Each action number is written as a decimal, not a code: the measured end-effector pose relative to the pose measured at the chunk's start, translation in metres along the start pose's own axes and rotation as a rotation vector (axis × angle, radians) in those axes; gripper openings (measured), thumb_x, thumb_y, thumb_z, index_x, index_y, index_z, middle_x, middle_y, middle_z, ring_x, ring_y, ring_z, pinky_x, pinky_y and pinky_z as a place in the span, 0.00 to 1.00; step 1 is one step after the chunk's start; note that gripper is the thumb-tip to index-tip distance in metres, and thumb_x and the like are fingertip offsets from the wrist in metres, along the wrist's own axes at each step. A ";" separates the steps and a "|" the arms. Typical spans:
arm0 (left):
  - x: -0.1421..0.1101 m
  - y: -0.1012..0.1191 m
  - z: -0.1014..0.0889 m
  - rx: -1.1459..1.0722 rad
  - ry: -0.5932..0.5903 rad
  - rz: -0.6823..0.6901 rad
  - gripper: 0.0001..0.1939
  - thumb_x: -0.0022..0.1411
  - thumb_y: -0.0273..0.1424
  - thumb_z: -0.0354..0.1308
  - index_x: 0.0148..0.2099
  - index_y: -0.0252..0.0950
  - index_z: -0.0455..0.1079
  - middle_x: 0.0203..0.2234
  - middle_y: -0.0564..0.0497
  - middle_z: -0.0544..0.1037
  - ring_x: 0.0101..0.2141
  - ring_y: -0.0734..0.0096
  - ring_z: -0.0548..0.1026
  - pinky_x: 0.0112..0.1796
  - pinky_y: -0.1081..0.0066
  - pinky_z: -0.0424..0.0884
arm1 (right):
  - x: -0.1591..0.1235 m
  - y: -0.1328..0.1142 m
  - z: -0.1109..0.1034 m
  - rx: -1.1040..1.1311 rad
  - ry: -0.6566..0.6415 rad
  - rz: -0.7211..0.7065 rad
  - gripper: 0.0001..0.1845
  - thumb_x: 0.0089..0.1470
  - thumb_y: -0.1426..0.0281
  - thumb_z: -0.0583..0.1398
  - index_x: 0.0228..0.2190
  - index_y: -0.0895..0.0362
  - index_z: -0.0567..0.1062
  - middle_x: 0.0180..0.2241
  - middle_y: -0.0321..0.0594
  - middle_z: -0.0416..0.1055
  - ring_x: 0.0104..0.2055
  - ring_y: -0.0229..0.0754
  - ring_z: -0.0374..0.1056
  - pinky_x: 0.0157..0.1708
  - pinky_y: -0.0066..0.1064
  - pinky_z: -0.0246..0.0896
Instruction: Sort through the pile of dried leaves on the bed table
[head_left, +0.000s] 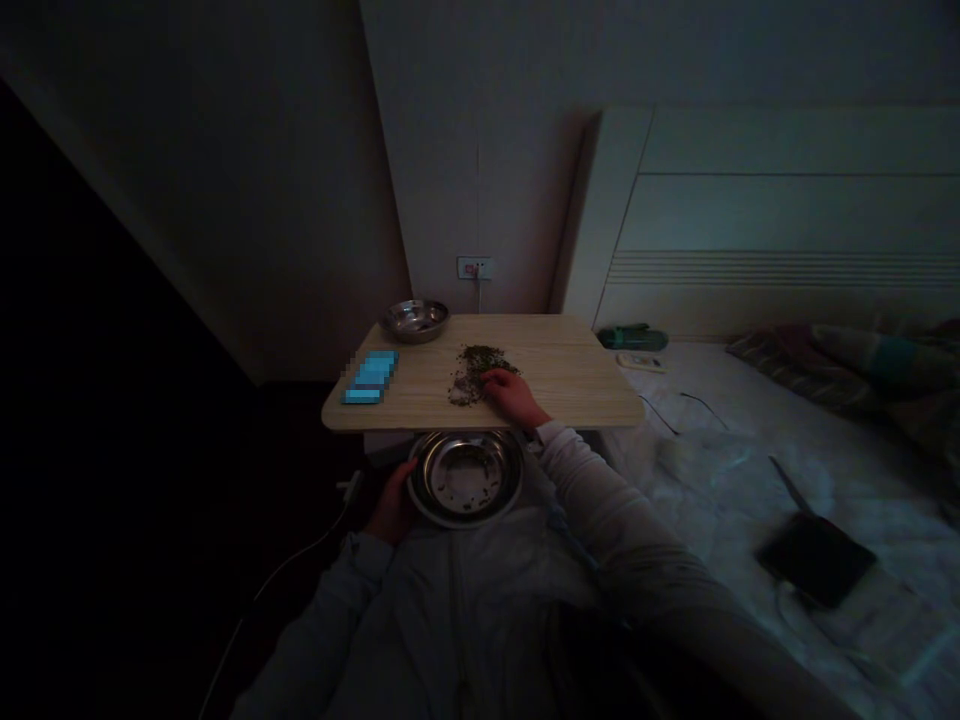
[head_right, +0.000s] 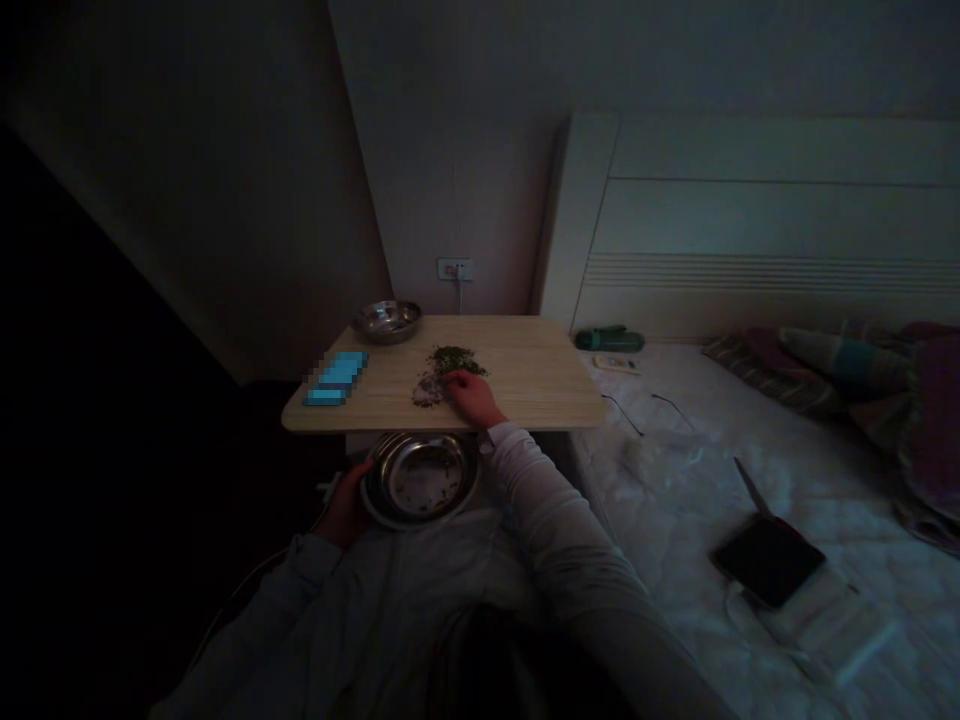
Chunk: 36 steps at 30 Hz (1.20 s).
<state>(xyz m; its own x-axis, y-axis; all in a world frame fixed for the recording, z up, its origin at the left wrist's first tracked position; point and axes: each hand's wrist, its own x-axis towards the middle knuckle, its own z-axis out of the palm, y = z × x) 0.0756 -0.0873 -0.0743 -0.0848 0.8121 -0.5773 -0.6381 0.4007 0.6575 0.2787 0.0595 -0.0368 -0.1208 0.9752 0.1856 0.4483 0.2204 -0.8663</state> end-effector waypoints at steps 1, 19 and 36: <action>-0.002 0.000 0.002 -0.001 0.001 -0.015 0.09 0.60 0.30 0.57 0.31 0.35 0.77 0.27 0.44 0.84 0.41 0.53 0.83 0.46 0.60 0.77 | 0.000 0.001 0.000 0.011 0.002 -0.008 0.13 0.51 0.73 0.59 0.39 0.55 0.80 0.30 0.36 0.77 0.34 0.41 0.71 0.41 0.35 0.69; -0.001 0.000 0.002 -0.034 0.043 0.038 0.09 0.61 0.27 0.56 0.34 0.35 0.78 0.26 0.49 0.84 0.40 0.60 0.83 0.47 0.65 0.76 | -0.004 0.005 0.003 0.051 -0.025 -0.007 0.12 0.48 0.75 0.61 0.36 0.56 0.80 0.31 0.36 0.78 0.34 0.40 0.71 0.43 0.33 0.67; -0.007 0.003 0.006 -0.030 0.041 -0.004 0.11 0.63 0.28 0.54 0.35 0.34 0.78 0.23 0.49 0.83 0.38 0.59 0.83 0.45 0.64 0.77 | -0.003 0.005 0.003 0.025 -0.020 0.004 0.13 0.48 0.74 0.59 0.37 0.58 0.80 0.30 0.37 0.77 0.34 0.40 0.70 0.41 0.32 0.66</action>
<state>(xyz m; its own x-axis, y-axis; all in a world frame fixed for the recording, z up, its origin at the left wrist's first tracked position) 0.0788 -0.0892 -0.0647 -0.1133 0.7923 -0.5995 -0.6614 0.3902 0.6406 0.2783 0.0577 -0.0430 -0.1372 0.9753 0.1733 0.4261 0.2160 -0.8785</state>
